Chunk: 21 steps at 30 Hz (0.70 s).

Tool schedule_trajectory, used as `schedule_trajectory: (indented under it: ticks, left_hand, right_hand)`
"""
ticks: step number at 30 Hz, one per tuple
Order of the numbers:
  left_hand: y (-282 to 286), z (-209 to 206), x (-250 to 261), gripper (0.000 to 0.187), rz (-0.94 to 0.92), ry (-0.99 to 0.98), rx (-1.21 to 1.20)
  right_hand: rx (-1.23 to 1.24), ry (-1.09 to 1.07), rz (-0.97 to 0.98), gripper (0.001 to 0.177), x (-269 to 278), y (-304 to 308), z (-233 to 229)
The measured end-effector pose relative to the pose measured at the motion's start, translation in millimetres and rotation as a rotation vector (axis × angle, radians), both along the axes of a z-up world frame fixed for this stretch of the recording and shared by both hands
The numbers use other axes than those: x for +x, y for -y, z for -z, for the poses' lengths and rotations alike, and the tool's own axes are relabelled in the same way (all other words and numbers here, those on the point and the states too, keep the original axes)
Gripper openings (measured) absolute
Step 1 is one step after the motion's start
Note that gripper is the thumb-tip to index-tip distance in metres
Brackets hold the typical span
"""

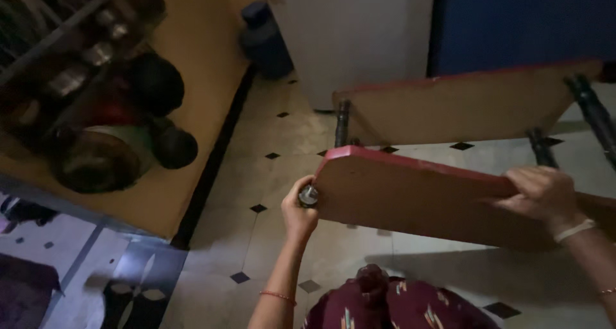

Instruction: The person assembles a small table by inserting four black turned legs into a rectangular tabletop. They pick up each leg, align it with a hole in the tabletop, and push it in until seated. The process is repeated for all four legs.

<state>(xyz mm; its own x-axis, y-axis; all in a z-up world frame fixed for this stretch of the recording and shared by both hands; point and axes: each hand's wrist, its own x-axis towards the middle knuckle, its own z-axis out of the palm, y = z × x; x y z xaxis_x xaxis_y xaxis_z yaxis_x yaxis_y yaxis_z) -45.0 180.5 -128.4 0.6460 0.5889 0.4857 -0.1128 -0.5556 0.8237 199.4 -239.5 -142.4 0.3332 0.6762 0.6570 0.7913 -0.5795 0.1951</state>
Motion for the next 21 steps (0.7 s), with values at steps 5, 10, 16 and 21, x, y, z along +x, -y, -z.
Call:
schedule_trajectory:
  ticks: [5, 10, 16, 21]
  left_hand:
    - [-38.2, 64.8, 15.5, 0.055, -0.019, 0.062, -0.186]
    - [-58.7, 120.4, 20.5, 0.048, -0.100, -0.081, -0.326]
    - [-63.2, 174.2, 24.5, 0.050, -0.212, -0.408, -0.417]
    - [-72.4, 225.1, 38.2, 0.062, -0.104, -0.470, -0.649]
  right_hand:
    - [-0.182, -0.104, 0.016, 0.065, -5.6, -67.8, 6.3]
    - [-0.177, -0.128, -0.149, 0.064, -5.9, -112.2, 22.6]
    - [-0.370, -0.226, -0.151, 0.057, 9.7, -132.0, 49.5]
    - [-0.524, -0.288, -0.107, 0.056, 23.0, -144.7, 79.5]
